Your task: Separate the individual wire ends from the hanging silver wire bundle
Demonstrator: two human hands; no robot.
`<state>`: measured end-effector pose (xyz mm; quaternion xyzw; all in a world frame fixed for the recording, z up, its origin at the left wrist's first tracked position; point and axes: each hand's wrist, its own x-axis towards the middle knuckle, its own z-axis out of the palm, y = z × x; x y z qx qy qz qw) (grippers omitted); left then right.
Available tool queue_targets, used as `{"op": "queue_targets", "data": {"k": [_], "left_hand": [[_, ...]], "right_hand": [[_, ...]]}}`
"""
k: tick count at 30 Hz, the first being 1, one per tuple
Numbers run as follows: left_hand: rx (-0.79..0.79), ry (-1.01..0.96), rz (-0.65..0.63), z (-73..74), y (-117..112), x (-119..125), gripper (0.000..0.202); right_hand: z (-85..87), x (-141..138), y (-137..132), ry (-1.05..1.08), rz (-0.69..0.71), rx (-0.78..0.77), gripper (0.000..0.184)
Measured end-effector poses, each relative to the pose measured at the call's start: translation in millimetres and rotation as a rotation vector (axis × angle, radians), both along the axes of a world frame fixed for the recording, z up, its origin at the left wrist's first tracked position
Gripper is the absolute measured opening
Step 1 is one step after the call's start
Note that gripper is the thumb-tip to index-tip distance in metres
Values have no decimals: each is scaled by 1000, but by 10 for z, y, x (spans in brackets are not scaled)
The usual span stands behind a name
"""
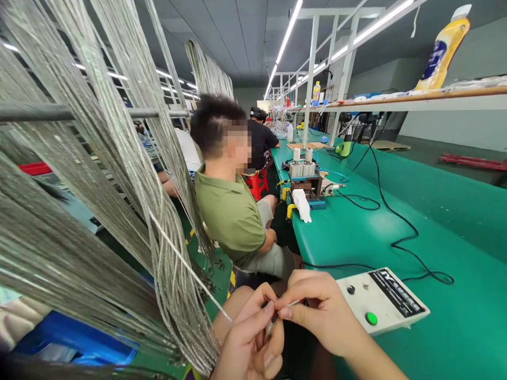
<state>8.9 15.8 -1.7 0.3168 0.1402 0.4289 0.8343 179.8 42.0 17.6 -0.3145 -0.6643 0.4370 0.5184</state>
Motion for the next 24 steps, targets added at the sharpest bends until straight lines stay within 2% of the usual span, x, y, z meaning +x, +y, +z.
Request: {"op": "queue_targets", "data": {"k": [6,10,13,16,19,22,24], "left_hand": [[-10,119,142,133,-136,71,18],[38,156,168,148,-178,103,17],[78,155,205,125,-180,85,21],[139,173,238,103,-153,55,22],[194,175,228,106,-104,34,23],[195,213,158,114,-52,29,28],[181,218,146,108,-34,33,23]], "right_hand": [[163,159,-35,-21,-20,80,7],[121,244,-13,26,-28,110,5],[8,221,21,107,-50,48,6],[-76,150,35,172,-73,-76,4],[-86,98,21,197,-56,-157,6],[-67,93,10,183,-27,-195,7],[-60,101,12,170,-30,-215,9]]}}
